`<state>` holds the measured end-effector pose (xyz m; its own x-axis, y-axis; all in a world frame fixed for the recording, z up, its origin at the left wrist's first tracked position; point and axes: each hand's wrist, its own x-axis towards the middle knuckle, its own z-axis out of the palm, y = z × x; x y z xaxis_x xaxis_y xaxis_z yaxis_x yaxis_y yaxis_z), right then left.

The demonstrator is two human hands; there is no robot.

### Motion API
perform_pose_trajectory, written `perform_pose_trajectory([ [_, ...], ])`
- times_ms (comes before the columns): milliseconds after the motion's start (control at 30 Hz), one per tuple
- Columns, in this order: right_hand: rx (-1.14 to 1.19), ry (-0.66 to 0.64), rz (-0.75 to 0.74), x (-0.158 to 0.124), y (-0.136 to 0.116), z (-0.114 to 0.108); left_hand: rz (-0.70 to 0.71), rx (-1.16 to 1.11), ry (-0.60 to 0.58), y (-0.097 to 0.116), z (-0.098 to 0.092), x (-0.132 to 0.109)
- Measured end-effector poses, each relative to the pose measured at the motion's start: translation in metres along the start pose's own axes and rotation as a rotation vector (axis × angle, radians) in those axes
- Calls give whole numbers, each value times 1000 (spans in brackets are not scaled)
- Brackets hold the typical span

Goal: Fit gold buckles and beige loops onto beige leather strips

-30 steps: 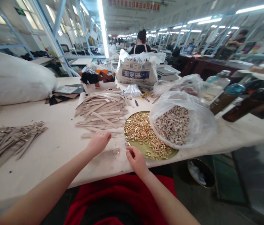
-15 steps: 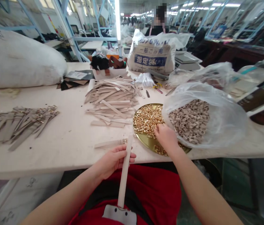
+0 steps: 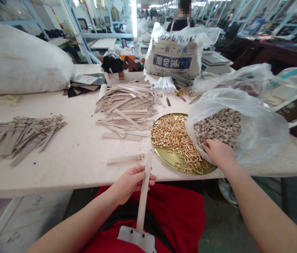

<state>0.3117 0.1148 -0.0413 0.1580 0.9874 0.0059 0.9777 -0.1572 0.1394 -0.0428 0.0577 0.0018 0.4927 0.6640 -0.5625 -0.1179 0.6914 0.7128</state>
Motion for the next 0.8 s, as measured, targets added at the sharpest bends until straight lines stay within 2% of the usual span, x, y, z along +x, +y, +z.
perform_pose_trajectory([
  [133,44,20,34,-1,-4,-12,4,46,45,1,2,-4],
  [233,135,102,122,-5,-5,-28,38,110,43,0,2,-6],
  [300,304,174,170,-16,-11,-39,98,177,31,0,3,-7],
  [367,634,180,189,-32,-27,-50,163,260,14,2,5,-8],
  [500,1504,-13,129,-74,-84,-65,285,409,-31,9,12,-6],
  [567,1775,-136,119,-91,-113,-69,361,487,-15,12,15,-5],
  [700,1967,-307,124,-106,-148,-69,488,772,118,12,12,-7],
  [800,1966,-327,114,-106,-157,-62,539,955,202,10,8,-11],
])
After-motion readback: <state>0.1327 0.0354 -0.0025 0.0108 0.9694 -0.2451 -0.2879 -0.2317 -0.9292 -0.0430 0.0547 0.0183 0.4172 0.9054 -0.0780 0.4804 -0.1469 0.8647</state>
